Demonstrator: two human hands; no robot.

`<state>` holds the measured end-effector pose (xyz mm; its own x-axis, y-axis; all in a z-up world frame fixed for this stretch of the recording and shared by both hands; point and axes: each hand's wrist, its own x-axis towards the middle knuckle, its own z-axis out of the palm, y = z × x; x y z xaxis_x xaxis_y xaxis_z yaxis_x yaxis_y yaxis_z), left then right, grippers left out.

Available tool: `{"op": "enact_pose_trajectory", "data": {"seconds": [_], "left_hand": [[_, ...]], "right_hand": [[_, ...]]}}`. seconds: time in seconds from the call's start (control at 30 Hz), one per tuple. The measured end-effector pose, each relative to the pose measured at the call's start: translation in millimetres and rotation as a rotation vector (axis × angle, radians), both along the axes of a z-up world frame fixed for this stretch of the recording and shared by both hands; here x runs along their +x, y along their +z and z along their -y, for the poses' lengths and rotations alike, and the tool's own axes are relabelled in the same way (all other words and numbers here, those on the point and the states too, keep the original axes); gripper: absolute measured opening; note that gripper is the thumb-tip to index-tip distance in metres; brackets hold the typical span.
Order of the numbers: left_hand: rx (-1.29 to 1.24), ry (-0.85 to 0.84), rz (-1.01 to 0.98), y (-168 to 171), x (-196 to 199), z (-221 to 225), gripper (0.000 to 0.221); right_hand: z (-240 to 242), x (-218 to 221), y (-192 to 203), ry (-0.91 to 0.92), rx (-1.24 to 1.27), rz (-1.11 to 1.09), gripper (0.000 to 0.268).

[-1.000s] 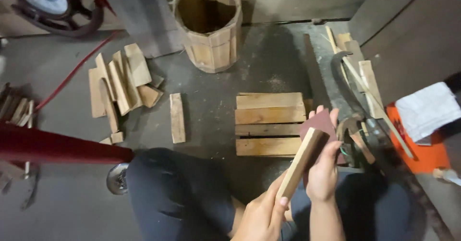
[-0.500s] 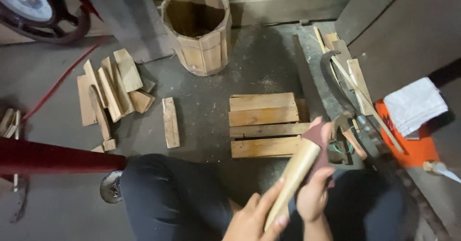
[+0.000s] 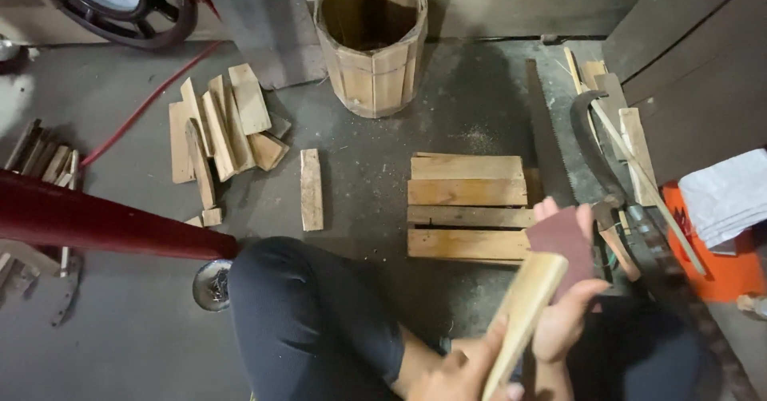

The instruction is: Sanding small wooden slats by hand using sandpaper to smooth the surfaces.

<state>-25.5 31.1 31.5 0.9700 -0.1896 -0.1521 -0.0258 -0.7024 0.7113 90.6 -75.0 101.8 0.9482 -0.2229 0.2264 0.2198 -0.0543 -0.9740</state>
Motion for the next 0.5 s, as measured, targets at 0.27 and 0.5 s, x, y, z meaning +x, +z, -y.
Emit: {"op": "enact_pose_trajectory", "data": {"seconds": [0.27,0.5], "left_hand": [[0.042,0.048,-0.079,24.5,6.5,-2.5,0.064],[-0.025,-0.038,-0.167,12.0,1.6,2.4,0.067]], "right_hand": [[19.8,-9.1,-53.2,-0.468,0.175,-0.573,0.098],[17.3,1.0,-21.9,0.033,0.371,0.041,0.094]]}}
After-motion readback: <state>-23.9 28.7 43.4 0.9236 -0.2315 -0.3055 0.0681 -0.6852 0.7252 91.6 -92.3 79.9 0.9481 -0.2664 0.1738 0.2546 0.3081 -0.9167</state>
